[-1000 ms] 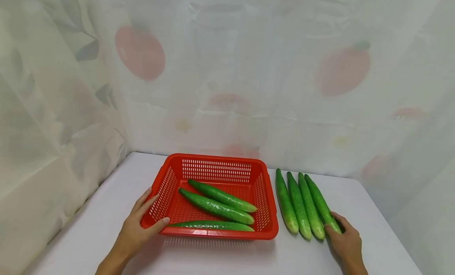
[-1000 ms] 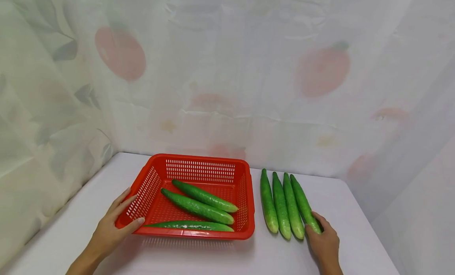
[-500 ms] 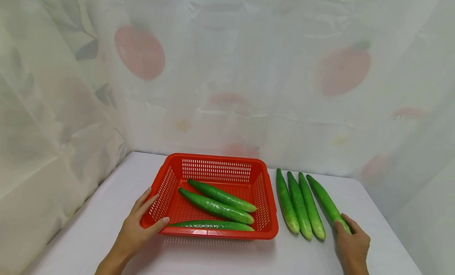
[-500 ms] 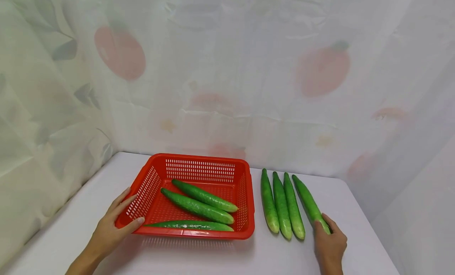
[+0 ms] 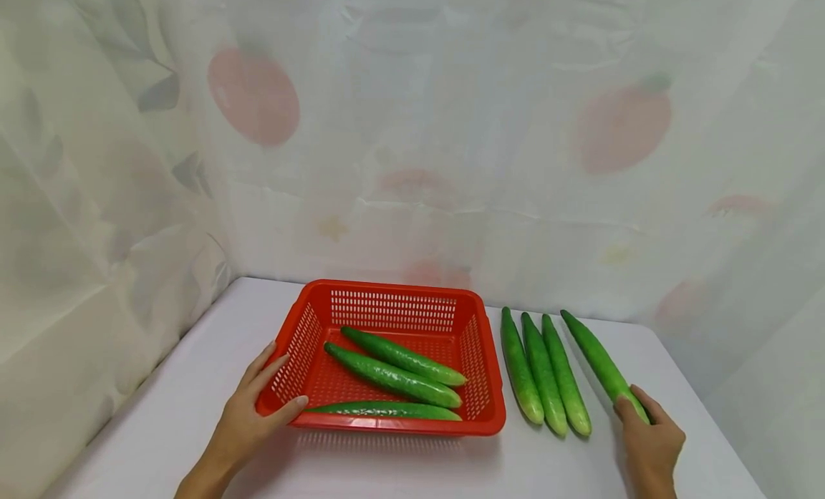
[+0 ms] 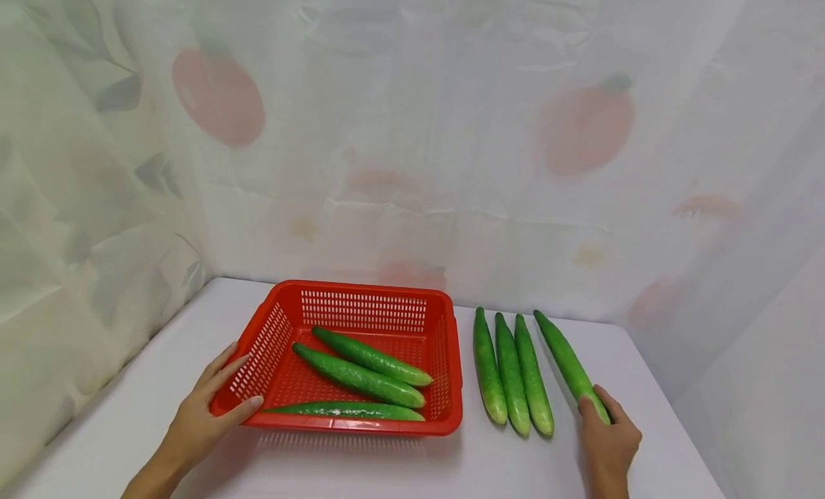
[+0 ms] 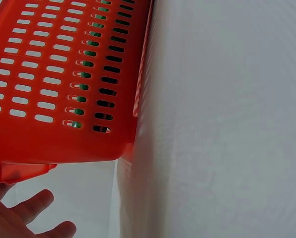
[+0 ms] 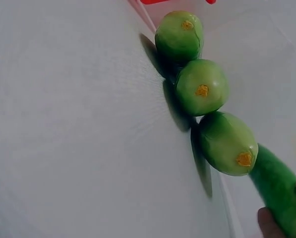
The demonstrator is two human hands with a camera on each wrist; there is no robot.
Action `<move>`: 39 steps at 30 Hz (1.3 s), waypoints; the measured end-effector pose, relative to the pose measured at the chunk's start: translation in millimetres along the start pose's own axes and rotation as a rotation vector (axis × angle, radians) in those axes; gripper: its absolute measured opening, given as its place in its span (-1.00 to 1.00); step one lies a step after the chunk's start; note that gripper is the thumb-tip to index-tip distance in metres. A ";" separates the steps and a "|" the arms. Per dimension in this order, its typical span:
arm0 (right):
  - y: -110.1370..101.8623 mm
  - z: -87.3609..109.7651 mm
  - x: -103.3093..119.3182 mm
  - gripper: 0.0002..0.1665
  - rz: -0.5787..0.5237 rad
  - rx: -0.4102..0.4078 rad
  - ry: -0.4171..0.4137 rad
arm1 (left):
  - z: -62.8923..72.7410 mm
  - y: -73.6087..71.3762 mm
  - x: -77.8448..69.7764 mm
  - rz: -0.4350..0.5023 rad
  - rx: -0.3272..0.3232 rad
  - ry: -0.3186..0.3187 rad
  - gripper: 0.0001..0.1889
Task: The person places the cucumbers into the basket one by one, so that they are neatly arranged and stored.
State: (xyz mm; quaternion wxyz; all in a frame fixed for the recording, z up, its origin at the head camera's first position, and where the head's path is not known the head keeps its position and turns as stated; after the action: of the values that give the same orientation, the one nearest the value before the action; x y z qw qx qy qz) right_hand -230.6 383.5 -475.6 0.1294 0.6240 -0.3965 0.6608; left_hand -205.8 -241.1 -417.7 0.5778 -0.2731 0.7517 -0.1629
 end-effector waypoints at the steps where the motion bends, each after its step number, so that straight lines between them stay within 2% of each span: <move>1: 0.4 0.0 1.4 -0.47 -0.026 0.004 0.008 | 0.1 0.0 -0.1 -0.001 0.000 0.000 -0.23; 5: 2.4 0.3 9.4 -0.47 -0.159 0.016 0.030 | 0.3 0.2 -0.1 -0.003 -0.008 0.006 -0.23; 11: 0.8 5.9 32.1 -0.50 -0.201 0.022 0.005 | 0.2 0.7 0.2 0.013 -0.015 0.020 -0.24; 14: 1.3 9.3 45.8 -0.51 -0.353 0.042 0.010 | 0.2 0.8 -0.1 0.014 -0.016 0.019 -0.24; 18: 0.7 15.4 67.5 -0.52 -0.458 0.079 -0.030 | 0.1 0.7 -0.4 0.015 -0.015 0.016 -0.24; 24: -2.7 22.3 92.0 -0.54 -0.501 0.128 -0.075 | 0.2 0.5 -0.5 0.008 -0.016 0.017 -0.24; 33: -2.7 29.9 118.1 -0.53 -0.447 0.222 -0.121 | 0.3 0.5 -1.7 0.008 -0.020 0.018 -0.24; 39: 7.1 36.9 136.9 -0.51 -0.552 0.331 -0.180 | 0.2 0.3 -1.7 0.004 -0.025 0.026 -0.24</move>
State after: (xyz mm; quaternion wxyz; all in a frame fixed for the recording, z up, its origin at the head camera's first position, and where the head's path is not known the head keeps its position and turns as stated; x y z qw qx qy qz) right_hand -234.4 309.2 -354.6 0.1647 0.7762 -0.1098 0.5986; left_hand -205.4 -239.8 -416.6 0.5649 -0.2767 0.7616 -0.1558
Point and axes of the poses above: each hand's wrist, its own z-axis away from the middle knuckle, its own y-axis out of the palm, x = y × z, the point moved 9 cm from there along -z, towards the middle knuckle, and after that the axes turned 1 degree about z, right-handed, at the moved point
